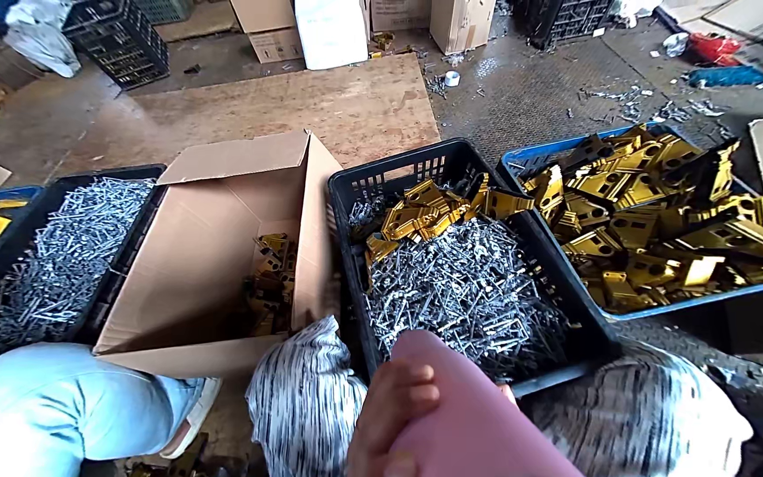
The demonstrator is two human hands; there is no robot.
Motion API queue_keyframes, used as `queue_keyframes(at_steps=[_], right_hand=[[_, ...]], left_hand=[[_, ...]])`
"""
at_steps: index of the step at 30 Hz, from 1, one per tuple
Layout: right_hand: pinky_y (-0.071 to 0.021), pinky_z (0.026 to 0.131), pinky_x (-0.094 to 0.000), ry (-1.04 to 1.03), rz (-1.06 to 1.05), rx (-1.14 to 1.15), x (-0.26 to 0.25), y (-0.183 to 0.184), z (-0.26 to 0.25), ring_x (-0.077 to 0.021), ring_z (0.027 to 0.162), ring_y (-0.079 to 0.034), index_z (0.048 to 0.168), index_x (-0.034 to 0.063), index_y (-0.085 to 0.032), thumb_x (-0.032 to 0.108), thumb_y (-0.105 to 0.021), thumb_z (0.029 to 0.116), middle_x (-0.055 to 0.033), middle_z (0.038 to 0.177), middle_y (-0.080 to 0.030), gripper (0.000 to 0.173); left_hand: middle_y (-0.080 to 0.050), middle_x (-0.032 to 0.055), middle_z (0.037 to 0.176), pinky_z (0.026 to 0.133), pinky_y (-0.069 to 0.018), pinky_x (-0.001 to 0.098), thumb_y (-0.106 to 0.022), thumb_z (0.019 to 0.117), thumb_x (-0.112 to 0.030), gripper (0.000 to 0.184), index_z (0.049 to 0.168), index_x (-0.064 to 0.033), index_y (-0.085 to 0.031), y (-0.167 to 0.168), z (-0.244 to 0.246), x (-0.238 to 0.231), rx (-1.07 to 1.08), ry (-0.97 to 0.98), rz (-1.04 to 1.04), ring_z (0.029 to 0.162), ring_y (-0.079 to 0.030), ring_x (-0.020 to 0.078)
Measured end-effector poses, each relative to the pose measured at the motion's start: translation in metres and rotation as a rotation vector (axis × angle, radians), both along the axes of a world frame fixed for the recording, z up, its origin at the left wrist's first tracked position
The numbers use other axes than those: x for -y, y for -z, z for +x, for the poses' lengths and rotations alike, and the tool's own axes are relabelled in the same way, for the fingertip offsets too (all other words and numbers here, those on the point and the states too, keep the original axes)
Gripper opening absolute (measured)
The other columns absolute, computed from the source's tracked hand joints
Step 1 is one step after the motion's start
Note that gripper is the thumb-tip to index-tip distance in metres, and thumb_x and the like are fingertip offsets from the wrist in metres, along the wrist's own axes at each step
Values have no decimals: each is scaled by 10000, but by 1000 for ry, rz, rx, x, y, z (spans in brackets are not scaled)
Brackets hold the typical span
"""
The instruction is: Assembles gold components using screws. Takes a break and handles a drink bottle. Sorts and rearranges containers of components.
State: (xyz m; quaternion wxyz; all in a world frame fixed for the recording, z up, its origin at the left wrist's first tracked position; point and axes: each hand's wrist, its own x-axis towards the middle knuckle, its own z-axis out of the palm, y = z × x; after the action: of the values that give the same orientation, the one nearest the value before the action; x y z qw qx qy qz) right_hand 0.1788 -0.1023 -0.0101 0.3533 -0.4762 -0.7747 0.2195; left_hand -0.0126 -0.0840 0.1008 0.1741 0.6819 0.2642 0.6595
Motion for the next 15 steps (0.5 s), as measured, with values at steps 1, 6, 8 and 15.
queue_keyframes(at_steps=[1, 6, 8, 15], right_hand=[[-483, 746, -464, 4, 14, -2, 0, 0, 0, -285, 781, -703, 823, 56, -786, 207, -607, 939, -103, 825, -765, 261], [-479, 760, -459, -2, 23, 3, 0, 2, 0, -280, 788, -702, 830, 59, -787, 208, -606, 944, -101, 836, -768, 260], [-480, 765, -467, -3, -7, 9, 0, 0, 0, -286, 802, -704, 836, 56, -787, 206, -607, 943, -105, 840, -767, 258], [-494, 807, -499, -10, -110, 23, 1, -6, 0, -306, 854, -717, 872, 49, -798, 201, -605, 954, -113, 865, -771, 259]], left_hand=[[-610, -104, 1305, 1140, -388, 262, -567, 1019, -276, 311, 1310, -197, -492, -4, 0, 1, 7, 5, -29, 1322, -515, 47], [-674, -92, 1268, 1103, -422, 225, -448, 1078, -320, 306, 1235, -112, -609, -17, 2, 6, 64, -38, -114, 1272, -578, 40], [-664, -66, 1285, 1097, -445, 247, -666, 959, -281, 330, 1233, -113, -592, -9, 2, 4, 54, -49, -50, 1275, -583, 67], [-594, 20, 1395, 1167, -384, 446, -406, 1084, -353, 366, 1413, -206, -465, 53, -7, 8, 26, 87, 27, 1361, -512, 238]])
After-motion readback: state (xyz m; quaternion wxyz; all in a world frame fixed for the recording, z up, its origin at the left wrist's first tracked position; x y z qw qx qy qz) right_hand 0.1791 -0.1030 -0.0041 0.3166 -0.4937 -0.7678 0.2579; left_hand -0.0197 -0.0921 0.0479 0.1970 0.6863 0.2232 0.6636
